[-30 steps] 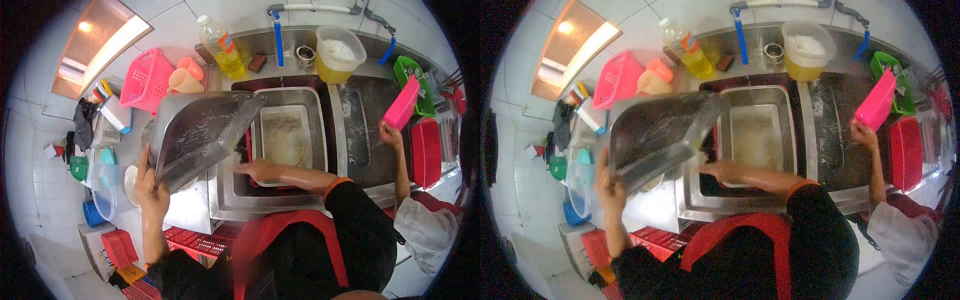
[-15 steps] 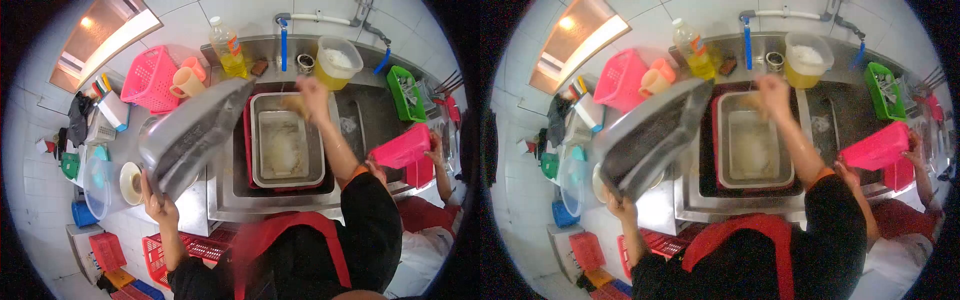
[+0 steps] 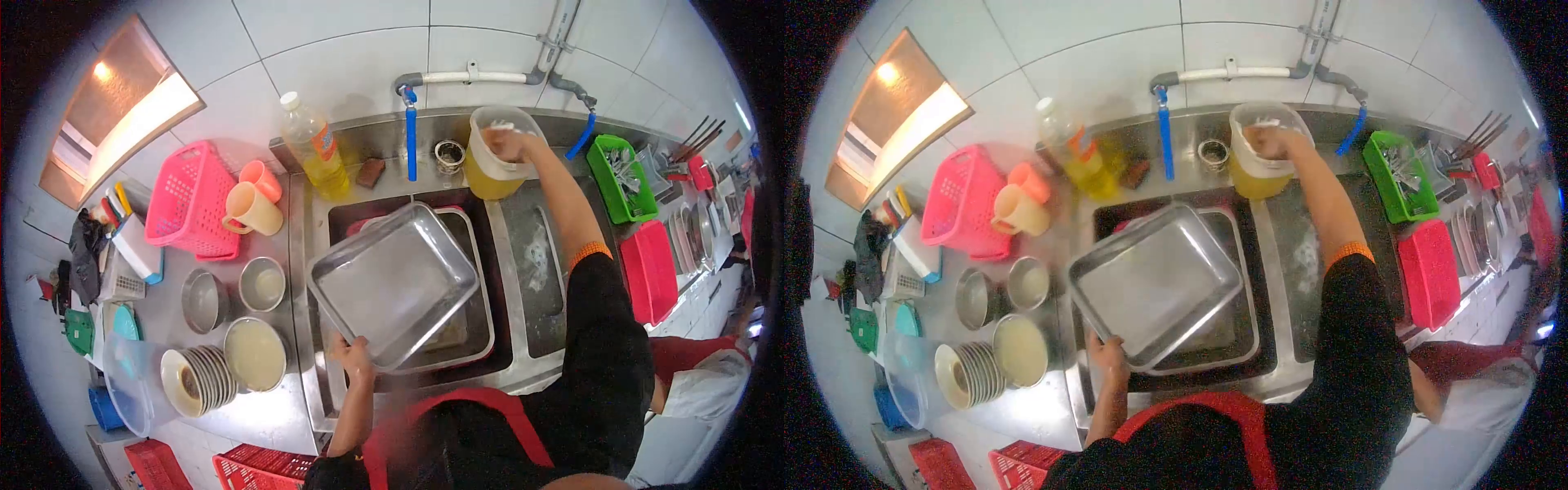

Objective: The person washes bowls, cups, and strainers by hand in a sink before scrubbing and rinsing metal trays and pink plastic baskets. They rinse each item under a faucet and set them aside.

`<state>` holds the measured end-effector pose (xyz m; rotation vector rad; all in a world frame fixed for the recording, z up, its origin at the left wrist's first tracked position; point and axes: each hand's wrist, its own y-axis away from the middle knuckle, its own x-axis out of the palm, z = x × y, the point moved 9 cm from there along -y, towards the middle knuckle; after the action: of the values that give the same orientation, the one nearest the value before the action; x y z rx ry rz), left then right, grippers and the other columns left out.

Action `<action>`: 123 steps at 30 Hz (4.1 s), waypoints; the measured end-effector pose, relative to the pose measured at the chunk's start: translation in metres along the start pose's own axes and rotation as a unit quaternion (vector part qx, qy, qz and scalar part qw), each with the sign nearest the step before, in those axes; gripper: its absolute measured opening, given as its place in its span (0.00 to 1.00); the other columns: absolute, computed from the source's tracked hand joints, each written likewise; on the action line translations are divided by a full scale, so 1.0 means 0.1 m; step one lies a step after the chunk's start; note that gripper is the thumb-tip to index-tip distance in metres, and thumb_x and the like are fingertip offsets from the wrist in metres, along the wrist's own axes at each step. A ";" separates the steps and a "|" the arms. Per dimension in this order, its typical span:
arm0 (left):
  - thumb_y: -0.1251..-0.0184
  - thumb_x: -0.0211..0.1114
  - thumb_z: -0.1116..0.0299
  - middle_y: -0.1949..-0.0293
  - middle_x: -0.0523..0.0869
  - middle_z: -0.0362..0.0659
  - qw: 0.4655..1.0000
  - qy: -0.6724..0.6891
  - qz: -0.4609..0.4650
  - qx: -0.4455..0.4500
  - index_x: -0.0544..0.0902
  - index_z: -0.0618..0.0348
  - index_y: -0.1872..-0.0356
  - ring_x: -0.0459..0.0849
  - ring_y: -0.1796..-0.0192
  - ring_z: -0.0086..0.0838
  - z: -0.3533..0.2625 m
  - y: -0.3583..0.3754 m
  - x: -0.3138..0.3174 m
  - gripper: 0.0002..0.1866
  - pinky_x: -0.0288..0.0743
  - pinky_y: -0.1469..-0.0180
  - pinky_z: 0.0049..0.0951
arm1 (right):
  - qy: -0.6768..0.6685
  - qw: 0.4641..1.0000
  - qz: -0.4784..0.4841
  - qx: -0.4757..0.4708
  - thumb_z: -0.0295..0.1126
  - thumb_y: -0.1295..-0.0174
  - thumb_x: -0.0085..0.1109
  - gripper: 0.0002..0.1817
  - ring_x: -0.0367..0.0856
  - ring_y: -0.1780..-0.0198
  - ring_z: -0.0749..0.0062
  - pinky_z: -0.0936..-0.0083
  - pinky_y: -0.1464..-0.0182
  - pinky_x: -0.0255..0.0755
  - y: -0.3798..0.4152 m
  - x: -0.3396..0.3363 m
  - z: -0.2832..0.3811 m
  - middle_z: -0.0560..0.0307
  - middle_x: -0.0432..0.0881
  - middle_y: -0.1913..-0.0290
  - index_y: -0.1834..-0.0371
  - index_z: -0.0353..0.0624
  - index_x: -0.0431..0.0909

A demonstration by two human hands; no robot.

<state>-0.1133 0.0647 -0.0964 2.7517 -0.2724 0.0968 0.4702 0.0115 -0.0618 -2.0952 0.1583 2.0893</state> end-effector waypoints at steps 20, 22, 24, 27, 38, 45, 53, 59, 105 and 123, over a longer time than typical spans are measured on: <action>0.64 0.46 0.81 0.52 0.70 0.47 0.960 0.010 0.208 -0.185 0.55 0.59 0.41 0.71 0.52 0.35 0.30 -0.40 0.82 0.38 0.65 0.51 0.25 | -0.194 0.972 0.021 0.134 0.32 0.48 0.43 0.29 0.48 0.36 0.53 0.51 0.43 0.53 0.56 0.37 3.22 0.43 0.50 0.37 0.39 0.50 0.55; 0.63 0.45 0.83 0.53 0.70 0.47 0.962 -0.017 0.216 -0.168 0.53 0.59 0.40 0.71 0.53 0.35 0.25 -0.39 0.85 0.38 0.67 0.55 0.26 | -0.211 0.959 0.191 0.012 0.38 0.46 0.42 0.34 0.33 0.32 0.55 0.44 0.42 0.42 0.37 0.72 3.73 0.48 0.35 0.33 0.35 0.48 0.43; 0.62 0.45 0.83 0.55 0.71 0.47 0.972 -0.023 0.201 -0.119 0.55 0.60 0.41 0.72 0.58 0.33 0.11 -0.34 0.83 0.36 0.69 0.61 0.25 | -0.201 0.968 0.119 -0.088 0.41 0.46 0.42 0.37 0.33 0.33 0.51 0.45 0.41 0.41 0.24 0.85 4.29 0.46 0.35 0.33 0.35 0.45 0.38; 0.60 0.46 0.81 0.60 0.74 0.45 0.981 0.007 0.169 -0.092 0.60 0.61 0.44 0.73 0.64 0.27 0.08 -0.54 0.49 0.32 0.69 0.67 0.22 | -0.243 0.934 0.177 -0.192 0.43 0.47 0.43 0.38 0.33 0.33 0.48 0.50 0.39 0.42 0.60 0.28 4.41 0.41 0.35 0.34 0.36 0.41 0.39; 0.63 0.49 0.83 0.62 0.74 0.47 0.979 0.071 0.188 -0.030 0.60 0.63 0.46 0.75 0.62 0.34 0.06 -0.25 0.55 0.33 0.72 0.63 0.30 | -0.264 0.952 -0.094 -0.119 0.32 0.51 0.50 0.31 0.43 0.35 0.51 0.60 0.38 0.45 0.63 0.05 4.14 0.42 0.48 0.37 0.41 0.39 0.55; 0.65 0.47 0.83 0.57 0.72 0.44 0.984 0.107 0.144 0.019 0.62 0.63 0.46 0.73 0.57 0.33 -0.30 -0.22 0.20 0.33 0.67 0.55 0.27 | -0.225 0.966 -0.122 0.029 0.16 0.57 0.42 0.24 0.64 0.42 0.63 0.76 0.42 0.58 1.39 -0.19 2.61 0.54 0.68 0.45 0.54 0.47 0.73; 0.52 0.55 0.73 0.57 0.73 0.49 0.963 0.052 0.193 -0.183 0.64 0.63 0.48 0.73 0.57 0.40 0.56 -0.04 0.50 0.26 0.68 0.54 0.36 | -0.793 0.343 -0.470 0.182 0.44 0.39 0.36 0.24 0.64 0.43 0.68 0.74 0.41 0.54 2.56 -0.54 2.65 0.51 0.67 0.45 0.48 0.37 0.68; 0.45 0.52 0.65 0.56 0.72 0.49 0.859 -0.209 0.353 -0.306 0.65 0.63 0.49 0.73 0.57 0.39 1.21 0.45 0.88 0.22 0.69 0.55 0.37 | -0.632 0.630 -0.438 0.103 0.48 0.39 0.34 0.29 0.48 0.35 0.66 0.72 0.36 0.37 2.17 -1.58 2.38 0.50 0.56 0.38 0.39 0.41 0.54; 0.52 0.52 0.45 0.42 0.65 0.48 0.527 -0.746 0.354 0.204 0.66 0.55 0.45 0.63 0.41 0.41 1.88 -1.73 2.29 0.34 0.56 0.41 0.43 | -0.038 0.694 -0.309 0.649 0.30 0.52 0.60 0.20 0.75 0.58 0.63 0.73 0.59 0.69 4.74 -0.31 1.51 0.45 0.74 0.60 0.58 0.30 0.71; 0.46 0.55 0.58 0.65 0.79 0.55 0.643 -0.556 0.493 0.185 0.74 0.60 0.57 0.79 0.62 0.40 -0.55 0.08 1.70 0.19 0.70 0.59 0.35 | -0.575 0.647 -0.324 0.382 0.30 0.48 0.56 0.15 0.74 0.59 0.76 0.80 0.57 0.67 2.54 -0.49 3.10 0.56 0.77 0.61 0.57 0.41 0.73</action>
<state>0.0495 0.0481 -0.0255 2.1788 -2.2035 -1.4152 0.1154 -0.1777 -0.0252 -0.0821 0.0527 1.8897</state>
